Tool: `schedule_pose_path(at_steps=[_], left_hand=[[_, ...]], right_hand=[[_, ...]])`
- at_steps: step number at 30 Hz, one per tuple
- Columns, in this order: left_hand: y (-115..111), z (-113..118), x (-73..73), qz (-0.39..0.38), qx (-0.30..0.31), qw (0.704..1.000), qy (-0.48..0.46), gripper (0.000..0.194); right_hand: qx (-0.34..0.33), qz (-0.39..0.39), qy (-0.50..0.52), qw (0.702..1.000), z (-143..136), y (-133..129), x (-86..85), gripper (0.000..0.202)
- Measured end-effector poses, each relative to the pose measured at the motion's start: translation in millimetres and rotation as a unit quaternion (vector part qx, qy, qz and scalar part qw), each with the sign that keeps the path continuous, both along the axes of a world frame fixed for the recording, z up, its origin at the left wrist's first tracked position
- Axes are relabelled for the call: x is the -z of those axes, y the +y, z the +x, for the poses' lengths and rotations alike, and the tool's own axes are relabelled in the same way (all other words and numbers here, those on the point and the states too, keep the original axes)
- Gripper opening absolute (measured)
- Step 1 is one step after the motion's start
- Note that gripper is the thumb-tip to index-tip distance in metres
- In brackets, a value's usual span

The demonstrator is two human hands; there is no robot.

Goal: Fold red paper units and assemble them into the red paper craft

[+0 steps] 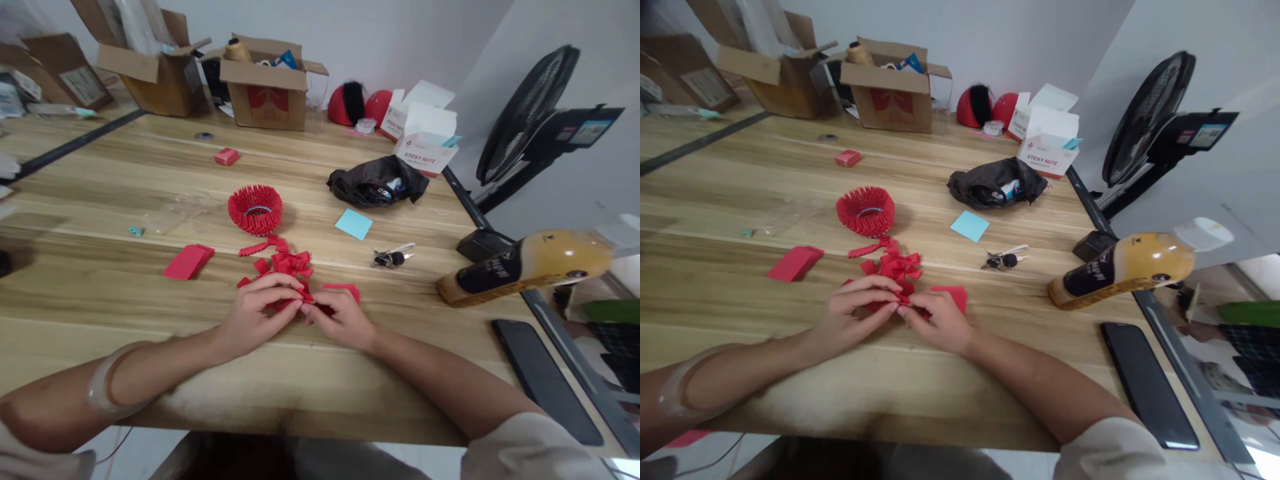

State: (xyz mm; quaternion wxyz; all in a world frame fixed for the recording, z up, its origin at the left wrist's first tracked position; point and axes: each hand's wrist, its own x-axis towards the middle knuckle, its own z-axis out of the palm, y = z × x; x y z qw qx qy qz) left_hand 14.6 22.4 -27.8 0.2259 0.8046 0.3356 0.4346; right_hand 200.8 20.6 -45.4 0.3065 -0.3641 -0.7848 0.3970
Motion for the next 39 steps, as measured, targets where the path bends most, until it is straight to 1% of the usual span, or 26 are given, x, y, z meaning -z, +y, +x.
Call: schedule_pose_path(at_steps=[11, 18, 25, 33, 39], left_hand=[[-0.3, -1.6, 1.2, -0.005, -0.009, 1.000, -0.005, 0.012], [-0.8, -1.2, 0.2, -0.008, -0.017, 1.000, -0.004, 0.014], [-0.3, -1.7, 3.1, -0.010, -0.017, 1.000, 0.004, 0.018], [-0.4, -0.7, 0.3, -0.021, 0.013, 1.000, -0.018, 0.014], [-1.1, 0.5, -3.7, -0.035, -0.005, 0.999, -0.027, 0.011]], right_hand=[[0.030, -0.004, 0.020, 0.999, -0.1, -1.4, -6.1, 0.027], [0.029, -0.012, 0.027, 0.999, -0.4, -1.7, -7.3, 0.027], [0.032, -0.007, 0.036, 0.999, -0.2, -1.0, -5.7, 0.026], [0.056, -0.044, 0.066, 0.995, -2.1, -1.0, -2.4, 0.022], [0.058, -0.050, 0.069, 0.995, -1.7, -1.0, 1.2, 0.021]])
